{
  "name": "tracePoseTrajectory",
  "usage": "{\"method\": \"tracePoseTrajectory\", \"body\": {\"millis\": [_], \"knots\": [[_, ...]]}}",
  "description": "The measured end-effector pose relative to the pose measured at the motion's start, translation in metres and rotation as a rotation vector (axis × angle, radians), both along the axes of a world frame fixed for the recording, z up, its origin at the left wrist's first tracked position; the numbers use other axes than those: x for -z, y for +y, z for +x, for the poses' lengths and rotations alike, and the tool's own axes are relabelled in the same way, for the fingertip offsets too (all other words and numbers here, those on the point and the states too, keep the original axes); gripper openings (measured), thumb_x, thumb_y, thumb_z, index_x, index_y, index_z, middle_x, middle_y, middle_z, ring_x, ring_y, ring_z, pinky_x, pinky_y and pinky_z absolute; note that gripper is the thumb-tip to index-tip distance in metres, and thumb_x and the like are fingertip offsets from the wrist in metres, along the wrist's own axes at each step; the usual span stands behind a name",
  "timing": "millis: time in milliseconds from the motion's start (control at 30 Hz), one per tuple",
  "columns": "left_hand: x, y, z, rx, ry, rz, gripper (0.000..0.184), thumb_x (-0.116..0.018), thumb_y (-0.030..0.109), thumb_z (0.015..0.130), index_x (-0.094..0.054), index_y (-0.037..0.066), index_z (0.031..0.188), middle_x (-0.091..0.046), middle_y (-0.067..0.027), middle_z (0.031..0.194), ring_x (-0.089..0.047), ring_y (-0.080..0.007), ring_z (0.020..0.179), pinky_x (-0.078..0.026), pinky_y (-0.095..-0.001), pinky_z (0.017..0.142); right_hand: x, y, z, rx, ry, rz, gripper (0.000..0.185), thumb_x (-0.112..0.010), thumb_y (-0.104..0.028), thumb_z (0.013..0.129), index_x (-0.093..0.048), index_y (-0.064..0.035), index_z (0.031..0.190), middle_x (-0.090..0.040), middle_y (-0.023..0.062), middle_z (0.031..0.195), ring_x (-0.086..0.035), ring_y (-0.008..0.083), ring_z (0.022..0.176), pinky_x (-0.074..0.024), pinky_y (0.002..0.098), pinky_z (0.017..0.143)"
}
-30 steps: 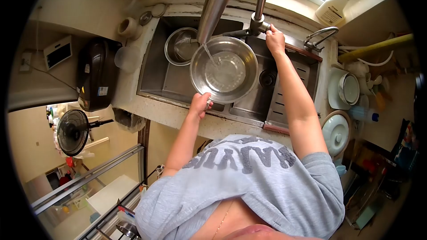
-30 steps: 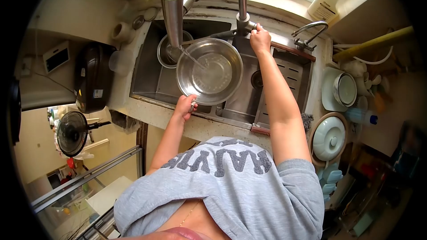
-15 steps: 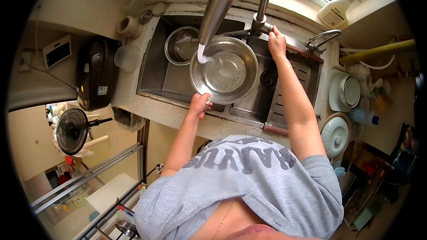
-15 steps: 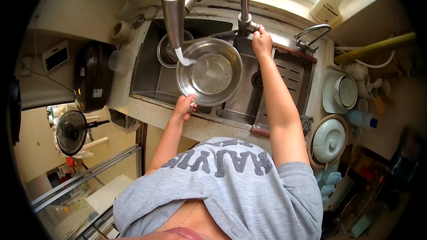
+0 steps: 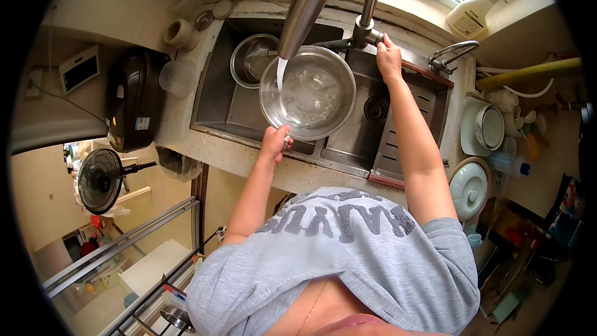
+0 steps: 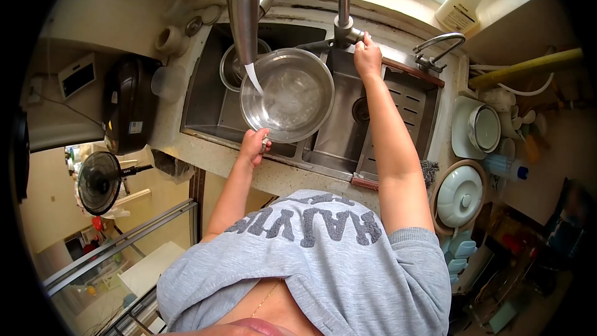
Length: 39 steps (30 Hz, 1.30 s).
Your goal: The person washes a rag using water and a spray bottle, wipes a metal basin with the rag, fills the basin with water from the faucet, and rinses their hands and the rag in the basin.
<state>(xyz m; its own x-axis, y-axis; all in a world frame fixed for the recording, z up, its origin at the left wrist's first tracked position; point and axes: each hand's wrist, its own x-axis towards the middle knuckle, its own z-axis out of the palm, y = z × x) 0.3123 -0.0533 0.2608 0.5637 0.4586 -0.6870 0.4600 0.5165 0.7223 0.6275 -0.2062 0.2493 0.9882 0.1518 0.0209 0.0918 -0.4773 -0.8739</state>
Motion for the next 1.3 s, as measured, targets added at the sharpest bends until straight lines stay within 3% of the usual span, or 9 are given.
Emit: {"method": "tracePoseTrajectory", "body": {"millis": [567, 667, 767, 867, 967, 1167, 1267, 1300], "knots": [[-0.002, -0.001, 0.002, -0.009, 0.032, -0.018, 0.012, -0.055, 0.015, 0.075, -0.049, 0.004, 0.073, -0.050, -0.0023, 0.060, -0.049, -0.0096, 0.046, -0.039, -0.0220, 0.038, 0.010, -0.002, 0.003, -0.031, -0.084, -0.003, 0.040, -0.047, -0.022, 0.078, -0.050, -0.0059, 0.115, -0.057, 0.0203, 0.099, -0.056, 0.0319, 0.090, -0.0427, 0.0340, 0.078], [-0.004, -0.002, 0.003, -0.009, 0.036, -0.007, 0.012, -0.054, 0.015, 0.075, -0.050, 0.003, 0.073, -0.051, -0.0031, 0.060, -0.050, -0.0101, 0.047, -0.039, -0.0225, 0.039, 0.006, -0.005, 0.002, -0.053, -0.111, -0.075, 0.041, -0.049, -0.020, 0.079, -0.048, -0.0037, 0.117, -0.062, 0.0180, 0.091, -0.059, 0.0171, 0.076, -0.0431, 0.0261, 0.070], [-0.006, -0.002, 0.004, -0.013, 0.043, 0.015, 0.014, -0.053, 0.014, 0.074, -0.052, 0.001, 0.071, -0.053, -0.0048, 0.061, -0.050, -0.0113, 0.048, -0.039, -0.0238, 0.041, -0.002, -0.005, -0.001, -0.053, -0.072, -0.076, 0.041, -0.050, -0.021, 0.079, -0.049, -0.0057, 0.117, -0.062, 0.0173, 0.084, -0.058, 0.0162, 0.069, -0.0433, 0.0260, 0.066], [-0.005, -0.002, 0.004, -0.012, 0.052, 0.031, 0.014, -0.052, 0.015, 0.074, -0.052, 0.000, 0.071, -0.053, -0.0051, 0.061, -0.051, -0.0113, 0.048, -0.039, -0.0238, 0.041, 0.012, -0.006, 0.003, -0.046, -0.161, -0.059, 0.041, -0.050, -0.021, 0.079, -0.049, -0.0065, 0.117, -0.062, 0.0171, 0.084, -0.057, 0.0157, 0.067, -0.0434, 0.0262, 0.065], [-0.004, -0.002, 0.003, -0.005, 0.056, 0.042, 0.015, -0.052, 0.015, 0.074, -0.053, 0.000, 0.072, -0.053, -0.0054, 0.061, -0.051, -0.0115, 0.048, -0.039, -0.0241, 0.041, -0.002, -0.008, 0.000, -0.070, -0.062, -0.118, 0.041, -0.051, -0.021, 0.079, -0.049, -0.0069, 0.117, -0.062, 0.0173, 0.087, -0.057, 0.0152, 0.065, -0.0439, 0.0269, 0.065], [-0.003, -0.002, 0.003, 0.000, 0.055, 0.049, 0.016, -0.052, 0.016, 0.074, -0.053, 0.000, 0.073, -0.053, -0.0055, 0.061, -0.051, -0.0119, 0.049, -0.040, -0.0246, 0.042, 0.005, -0.011, 0.004, -0.094, -0.171, -0.183, 0.040, -0.052, -0.021, 0.079, -0.049, -0.0089, 0.117, -0.062, 0.0180, 0.084, -0.057, 0.0175, 0.062, -0.0445, 0.0278, 0.064], [-0.005, -0.003, 0.004, -0.001, 0.057, 0.057, 0.016, -0.052, 0.016, 0.074, -0.053, 0.000, 0.073, -0.053, -0.0055, 0.061, -0.051, -0.0120, 0.049, -0.040, -0.0246, 0.042, -0.010, -0.011, 0.000, -0.100, -0.032, -0.187, 0.039, -0.050, -0.026, 0.078, -0.051, -0.0139, 0.115, -0.060, 0.0182, 0.083, -0.058, 0.0315, 0.079, -0.0443, 0.0372, 0.071], [-0.003, -0.003, 0.003, -0.001, 0.057, 0.059, 0.016, -0.052, 0.016, 0.074, -0.053, 0.000, 0.072, -0.053, -0.0055, 0.061, -0.051, -0.0120, 0.049, -0.040, -0.0246, 0.042, -0.012, -0.012, -0.001, -0.106, -0.046, -0.204, 0.040, -0.049, -0.027, 0.078, -0.051, -0.0141, 0.116, -0.060, 0.0181, 0.083, -0.058, 0.0317, 0.079, -0.0443, 0.0375, 0.071]]}}
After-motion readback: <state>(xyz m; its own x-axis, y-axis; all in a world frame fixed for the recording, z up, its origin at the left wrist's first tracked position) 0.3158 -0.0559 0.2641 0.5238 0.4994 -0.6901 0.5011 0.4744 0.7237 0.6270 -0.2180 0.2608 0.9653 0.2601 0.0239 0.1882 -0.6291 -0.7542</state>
